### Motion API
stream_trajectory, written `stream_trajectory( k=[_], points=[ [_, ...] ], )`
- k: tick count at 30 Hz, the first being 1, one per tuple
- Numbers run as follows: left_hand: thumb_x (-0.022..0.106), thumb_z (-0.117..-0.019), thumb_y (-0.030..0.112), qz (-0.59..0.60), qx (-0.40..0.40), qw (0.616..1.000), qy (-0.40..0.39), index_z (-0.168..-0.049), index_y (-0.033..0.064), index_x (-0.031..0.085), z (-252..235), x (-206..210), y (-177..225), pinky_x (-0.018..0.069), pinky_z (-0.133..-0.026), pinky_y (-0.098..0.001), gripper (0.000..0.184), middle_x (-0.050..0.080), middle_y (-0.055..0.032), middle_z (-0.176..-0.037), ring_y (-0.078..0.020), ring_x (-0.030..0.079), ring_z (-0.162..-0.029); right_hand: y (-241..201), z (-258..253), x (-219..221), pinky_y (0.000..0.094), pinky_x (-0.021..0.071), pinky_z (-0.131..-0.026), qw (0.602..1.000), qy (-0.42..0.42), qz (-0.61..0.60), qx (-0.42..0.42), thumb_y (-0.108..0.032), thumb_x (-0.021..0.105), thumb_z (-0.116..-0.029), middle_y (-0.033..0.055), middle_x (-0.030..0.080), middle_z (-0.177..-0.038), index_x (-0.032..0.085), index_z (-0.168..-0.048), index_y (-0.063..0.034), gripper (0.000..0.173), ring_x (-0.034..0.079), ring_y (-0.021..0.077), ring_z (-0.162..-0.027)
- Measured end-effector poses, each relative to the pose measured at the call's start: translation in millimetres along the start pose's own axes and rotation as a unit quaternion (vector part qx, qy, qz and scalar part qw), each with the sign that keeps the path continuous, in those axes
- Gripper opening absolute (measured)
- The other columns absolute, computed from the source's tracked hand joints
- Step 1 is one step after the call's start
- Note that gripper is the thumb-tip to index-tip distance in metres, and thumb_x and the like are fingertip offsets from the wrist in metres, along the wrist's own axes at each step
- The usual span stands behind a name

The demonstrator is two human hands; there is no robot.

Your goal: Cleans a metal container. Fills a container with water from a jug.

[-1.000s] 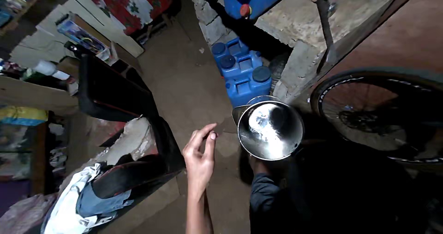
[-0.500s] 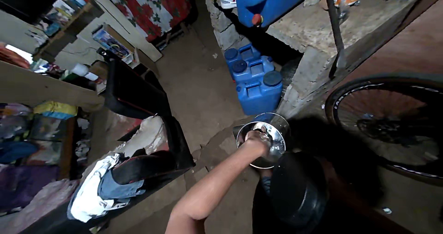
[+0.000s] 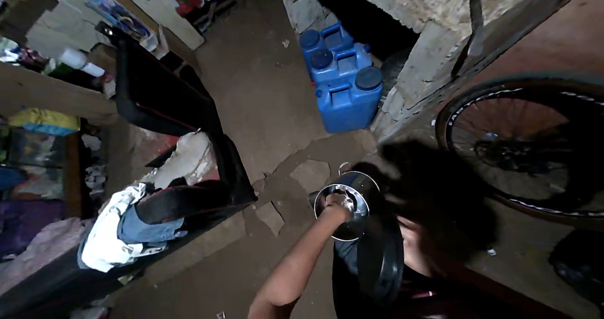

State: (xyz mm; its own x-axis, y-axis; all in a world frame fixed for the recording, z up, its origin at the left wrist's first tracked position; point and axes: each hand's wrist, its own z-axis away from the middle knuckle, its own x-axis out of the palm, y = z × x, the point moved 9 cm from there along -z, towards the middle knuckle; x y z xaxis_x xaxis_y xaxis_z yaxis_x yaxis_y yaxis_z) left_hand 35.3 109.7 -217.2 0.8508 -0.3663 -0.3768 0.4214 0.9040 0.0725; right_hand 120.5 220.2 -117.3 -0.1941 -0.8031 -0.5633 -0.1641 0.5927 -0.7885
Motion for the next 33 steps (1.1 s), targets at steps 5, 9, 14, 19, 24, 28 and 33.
stream_trajectory(
  k=[5,9,14,19,24,28,33],
  points=[
    [0.065,-0.0980,0.023,0.024,0.004,1.000,0.004,-0.130,-0.0031,0.062,-2,23,3,0.0430,-0.103,-0.0633,0.041,0.058,-0.0260,-0.138,-0.0437,0.053,-0.131,-4,7,3,0.0489,0.0594,-0.074,0.995,-0.095,0.008,0.027,-0.023,0.073,-0.0758,0.0203,0.074,-0.094,0.077,-0.108,0.0006,0.040,0.073,0.0351,-0.084],
    [0.065,-0.0976,0.023,0.018,-0.017,1.000,-0.003,-0.130,-0.0054,0.061,2,28,3,0.0418,-0.105,-0.0639,0.044,0.055,-0.0282,-0.140,-0.0452,0.051,-0.132,-10,9,-3,0.0502,0.0587,-0.077,0.994,-0.110,0.012,0.006,-0.021,0.069,-0.0804,0.0213,0.074,-0.098,0.076,-0.111,0.0001,0.038,0.073,0.0356,-0.087],
    [0.067,-0.0958,0.024,0.006,-0.014,0.999,0.029,-0.131,-0.0016,0.062,-1,21,5,0.0448,-0.101,-0.0635,0.044,0.057,-0.0264,-0.138,-0.0446,0.054,-0.129,-5,11,-8,0.0387,0.0596,-0.079,0.998,-0.065,-0.006,-0.023,-0.022,0.066,-0.0819,0.0177,0.075,-0.094,0.078,-0.108,-0.0018,0.035,0.073,0.0280,-0.086],
    [0.067,-0.0963,0.024,0.001,-0.017,1.000,0.022,-0.129,-0.0021,0.063,-2,17,8,0.0460,-0.100,-0.0624,0.042,0.059,-0.0261,-0.136,-0.0438,0.055,-0.128,-2,12,-13,0.0314,0.0581,-0.079,0.999,-0.039,-0.022,-0.026,-0.025,0.066,-0.0835,0.0158,0.075,-0.092,0.078,-0.107,-0.0025,0.035,0.073,0.0229,-0.084],
    [0.067,-0.0962,0.021,-0.003,-0.013,1.000,0.022,-0.128,-0.0026,0.064,-2,19,12,0.0461,-0.099,-0.0626,0.040,0.059,-0.0258,-0.135,-0.0437,0.055,-0.127,1,15,-17,0.0273,0.0570,-0.081,0.999,-0.020,-0.030,-0.031,-0.024,0.065,-0.0843,0.0153,0.075,-0.089,0.078,-0.105,-0.0025,0.033,0.072,0.0206,-0.084],
    [0.063,-0.0985,0.021,-0.008,-0.013,1.000,0.027,-0.131,-0.0025,0.062,-2,18,17,0.0459,-0.101,-0.0617,0.040,0.058,-0.0253,-0.138,-0.0431,0.055,-0.128,4,16,-22,0.0284,0.0570,-0.084,0.998,-0.017,-0.046,-0.028,-0.024,0.066,-0.0854,0.0147,0.075,-0.092,0.077,-0.106,-0.0023,0.032,0.073,0.0201,-0.088],
    [0.061,-0.0998,0.019,-0.035,-0.020,0.999,0.020,-0.127,-0.0046,0.063,-3,17,26,0.0487,-0.096,-0.0599,0.036,0.060,-0.0261,-0.133,-0.0432,0.058,-0.124,8,20,-27,0.0295,0.0575,-0.084,0.999,-0.018,-0.040,-0.012,-0.024,0.066,-0.0830,0.0144,0.075,-0.095,0.077,-0.106,-0.0025,0.033,0.073,0.0209,-0.089]
  ],
)
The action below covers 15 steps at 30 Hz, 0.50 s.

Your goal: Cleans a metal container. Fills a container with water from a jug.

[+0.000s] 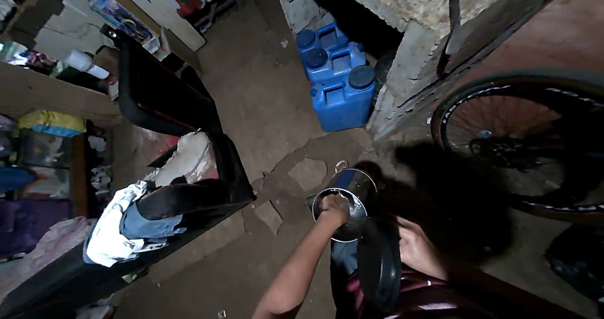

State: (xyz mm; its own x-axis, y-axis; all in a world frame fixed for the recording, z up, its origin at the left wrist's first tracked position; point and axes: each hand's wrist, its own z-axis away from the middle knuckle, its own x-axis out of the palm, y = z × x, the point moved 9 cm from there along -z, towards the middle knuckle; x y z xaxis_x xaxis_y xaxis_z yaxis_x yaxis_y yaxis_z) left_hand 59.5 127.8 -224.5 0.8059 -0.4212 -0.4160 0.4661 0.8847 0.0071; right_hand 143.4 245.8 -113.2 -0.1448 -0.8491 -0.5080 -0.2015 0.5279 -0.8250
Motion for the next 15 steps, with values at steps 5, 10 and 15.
stream_trajectory(
  k=[5,10,15],
  points=[
    [0.060,-0.1009,0.022,-0.009,-0.006,1.000,0.009,-0.126,-0.0043,0.063,1.4,-2.7,4.4,0.0490,-0.095,-0.0613,0.037,0.060,-0.0261,-0.133,-0.0433,0.059,-0.123,1.2,1.1,-4.0,0.0305,0.0579,-0.083,1.000,-0.008,-0.001,-0.001,-0.027,0.068,-0.0816,0.0144,0.075,-0.094,0.077,-0.108,-0.0043,0.036,0.073,0.0217,-0.088],
    [0.058,-0.1028,0.022,-0.007,-0.024,1.000,0.010,-0.127,-0.0062,0.061,3.2,-6.8,6.6,0.0499,-0.094,-0.0598,0.037,0.060,-0.0275,-0.132,-0.0442,0.059,-0.122,3.3,2.7,-4.5,0.0297,0.0574,-0.084,1.000,-0.012,-0.007,-0.001,-0.026,0.069,-0.0805,0.0147,0.074,-0.094,0.077,-0.111,-0.0046,0.038,0.072,0.0218,-0.088],
    [0.060,-0.1008,0.019,-0.002,-0.025,1.000,0.013,-0.126,-0.0071,0.061,2.7,-7.1,6.4,0.0502,-0.094,-0.0598,0.036,0.060,-0.0276,-0.132,-0.0442,0.059,-0.122,5.7,2.9,-4.3,0.0279,0.0571,-0.083,1.000,-0.008,-0.007,-0.011,-0.028,0.069,-0.0809,0.0138,0.074,-0.094,0.077,-0.111,-0.0056,0.038,0.072,0.0204,-0.087]
  ],
)
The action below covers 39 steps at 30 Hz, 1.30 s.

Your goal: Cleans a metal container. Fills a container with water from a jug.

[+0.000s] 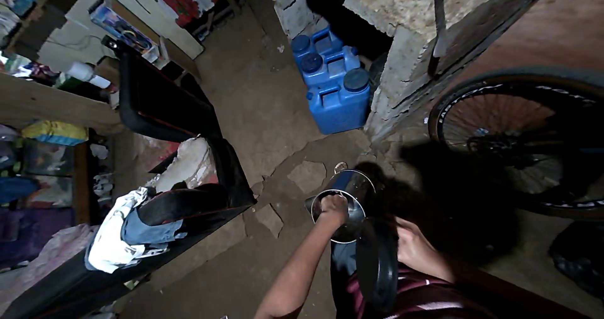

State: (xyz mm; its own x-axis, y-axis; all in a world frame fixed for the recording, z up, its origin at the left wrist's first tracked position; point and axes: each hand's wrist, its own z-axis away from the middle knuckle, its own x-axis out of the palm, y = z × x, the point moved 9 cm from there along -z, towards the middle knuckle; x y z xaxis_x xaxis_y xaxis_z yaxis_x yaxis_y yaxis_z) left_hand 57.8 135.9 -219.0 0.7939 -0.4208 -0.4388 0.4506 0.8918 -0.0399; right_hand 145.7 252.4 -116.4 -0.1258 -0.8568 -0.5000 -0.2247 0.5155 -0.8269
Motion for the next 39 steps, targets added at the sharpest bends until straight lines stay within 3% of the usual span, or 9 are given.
stream_trajectory(
  k=[7,11,23,39],
  points=[
    [0.058,-0.1024,0.021,0.002,0.001,1.000,0.001,-0.125,-0.0060,0.062,-1.0,1.3,-1.1,0.0503,-0.093,-0.0600,0.035,0.061,-0.0273,-0.130,-0.0444,0.060,-0.120,-2.5,-2.4,0.1,0.0271,0.0565,-0.084,1.000,0.001,0.003,-0.001,-0.028,0.068,-0.0819,0.0138,0.075,-0.094,0.077,-0.109,-0.0048,0.037,0.072,0.0200,-0.089],
    [0.060,-0.1014,0.019,0.020,-0.003,1.000,0.003,-0.125,-0.0079,0.061,0.6,-1.6,-2.0,0.0501,-0.094,-0.0606,0.036,0.061,-0.0286,-0.131,-0.0449,0.060,-0.121,-1.4,-2.5,1.2,0.0313,0.0578,-0.085,1.000,-0.006,-0.008,0.013,-0.024,0.068,-0.0792,0.0149,0.075,-0.096,0.077,-0.109,-0.0029,0.038,0.073,0.0223,-0.090],
    [0.062,-0.0996,0.018,0.006,0.003,1.000,0.002,-0.124,-0.0072,0.062,-4.2,-3.8,-2.0,0.0503,-0.093,-0.0604,0.035,0.061,-0.0281,-0.130,-0.0445,0.060,-0.120,-0.6,-4.1,1.6,0.0270,0.0567,-0.083,1.000,0.009,0.000,0.003,-0.026,0.068,-0.0802,0.0133,0.074,-0.092,0.077,-0.108,-0.0047,0.036,0.072,0.0193,-0.087],
    [0.061,-0.1005,0.019,0.017,-0.010,1.000,0.002,-0.126,-0.0080,0.060,-2.7,-4.7,-3.9,0.0499,-0.094,-0.0604,0.037,0.060,-0.0287,-0.131,-0.0450,0.059,-0.122,-1.9,-6.2,3.9,0.0301,0.0579,-0.083,1.000,-0.001,-0.004,0.009,-0.024,0.069,-0.0803,0.0137,0.075,-0.094,0.077,-0.108,-0.0037,0.035,0.072,0.0210,-0.088]
  ],
)
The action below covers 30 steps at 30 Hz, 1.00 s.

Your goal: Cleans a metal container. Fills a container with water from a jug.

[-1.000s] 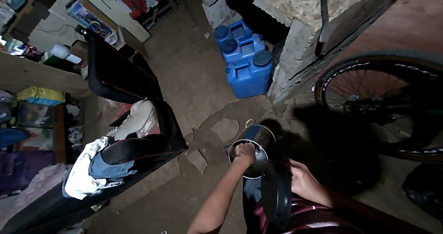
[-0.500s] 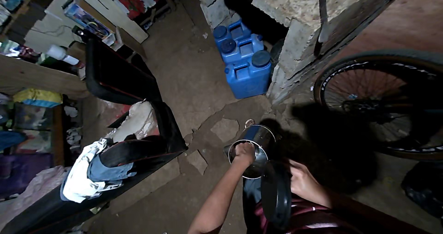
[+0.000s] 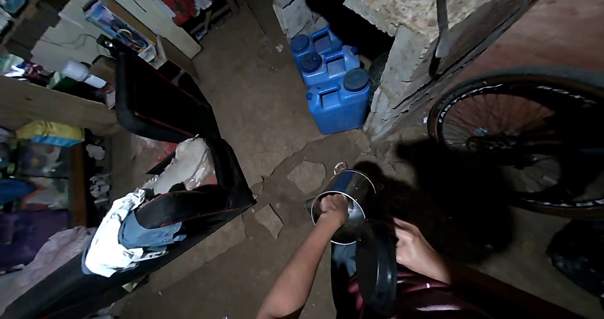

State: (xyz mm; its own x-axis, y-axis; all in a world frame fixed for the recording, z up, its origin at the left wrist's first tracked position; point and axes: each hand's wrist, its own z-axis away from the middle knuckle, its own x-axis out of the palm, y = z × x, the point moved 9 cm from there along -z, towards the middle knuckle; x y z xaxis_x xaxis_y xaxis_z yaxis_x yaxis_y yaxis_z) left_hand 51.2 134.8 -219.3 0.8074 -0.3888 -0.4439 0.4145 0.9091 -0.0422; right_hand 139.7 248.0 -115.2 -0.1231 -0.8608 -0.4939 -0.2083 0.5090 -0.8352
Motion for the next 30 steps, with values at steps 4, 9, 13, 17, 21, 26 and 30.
stream_trajectory(
  k=[4,9,13,17,21,26,30],
  points=[
    [0.061,-0.1005,0.019,0.001,0.000,1.000,-0.001,-0.126,-0.0077,0.060,-0.7,0.1,-0.4,0.0501,-0.093,-0.0608,0.037,0.060,-0.0286,-0.132,-0.0450,0.059,-0.122,-0.6,-0.5,0.0,0.0305,0.0580,-0.083,1.000,-0.001,0.001,-0.001,-0.024,0.068,-0.0805,0.0137,0.075,-0.094,0.077,-0.108,-0.0035,0.035,0.073,0.0213,-0.088],
    [0.061,-0.1003,0.021,0.001,-0.001,1.000,-0.002,-0.125,-0.0073,0.061,-1.8,0.0,-0.5,0.0501,-0.093,-0.0606,0.037,0.060,-0.0282,-0.131,-0.0445,0.059,-0.122,0.8,0.8,0.7,0.0269,0.0571,-0.083,1.000,0.002,0.002,-0.003,-0.024,0.068,-0.0801,0.0128,0.075,-0.093,0.077,-0.108,-0.0045,0.036,0.072,0.0186,-0.087],
    [0.061,-0.1004,0.020,-0.004,0.001,1.000,0.001,-0.124,-0.0073,0.061,-0.8,-0.6,0.1,0.0509,-0.092,-0.0602,0.036,0.061,-0.0281,-0.130,-0.0443,0.060,-0.121,1.2,1.9,1.3,0.0269,0.0571,-0.083,1.000,0.006,-0.002,-0.004,-0.024,0.068,-0.0808,0.0133,0.075,-0.094,0.077,-0.108,-0.0046,0.035,0.072,0.0187,-0.088],
    [0.060,-0.1014,0.020,-0.011,0.002,1.000,-0.002,-0.126,-0.0076,0.060,0.1,0.2,0.7,0.0506,-0.093,-0.0602,0.037,0.060,-0.0285,-0.131,-0.0448,0.059,-0.121,1.0,2.1,1.6,0.0262,0.0568,-0.083,1.000,0.009,-0.001,-0.008,-0.025,0.068,-0.0815,0.0124,0.075,-0.093,0.077,-0.108,-0.0059,0.035,0.072,0.0174,-0.088],
    [0.061,-0.1010,0.020,-0.013,0.003,1.000,-0.001,-0.126,-0.0072,0.060,-1.4,0.1,0.6,0.0506,-0.093,-0.0603,0.037,0.060,-0.0284,-0.131,-0.0445,0.059,-0.121,0.7,2.0,1.2,0.0256,0.0567,-0.082,1.000,0.009,-0.005,-0.009,-0.024,0.068,-0.0805,0.0128,0.075,-0.093,0.077,-0.108,-0.0053,0.035,0.072,0.0175,-0.087],
    [0.062,-0.1000,0.021,-0.006,0.007,1.000,-0.004,-0.125,-0.0074,0.061,-3.1,-0.2,0.3,0.0499,-0.093,-0.0609,0.037,0.060,-0.0285,-0.131,-0.0446,0.059,-0.122,0.6,1.8,0.8,0.0257,0.0567,-0.081,1.000,0.010,-0.005,-0.006,-0.023,0.068,-0.0784,0.0133,0.074,-0.091,0.077,-0.106,-0.0043,0.035,0.072,0.0182,-0.086],
    [0.062,-0.0998,0.021,0.012,0.007,1.000,0.002,-0.125,-0.0080,0.061,-4.5,-1.9,-1.4,0.0493,-0.094,-0.0615,0.039,0.060,-0.0293,-0.131,-0.0453,0.058,-0.122,0.8,0.8,0.5,0.0298,0.0581,-0.080,1.000,0.003,-0.004,0.001,-0.022,0.069,-0.0778,0.0142,0.074,-0.090,0.078,-0.107,-0.0025,0.036,0.072,0.0211,-0.084]
  ],
)
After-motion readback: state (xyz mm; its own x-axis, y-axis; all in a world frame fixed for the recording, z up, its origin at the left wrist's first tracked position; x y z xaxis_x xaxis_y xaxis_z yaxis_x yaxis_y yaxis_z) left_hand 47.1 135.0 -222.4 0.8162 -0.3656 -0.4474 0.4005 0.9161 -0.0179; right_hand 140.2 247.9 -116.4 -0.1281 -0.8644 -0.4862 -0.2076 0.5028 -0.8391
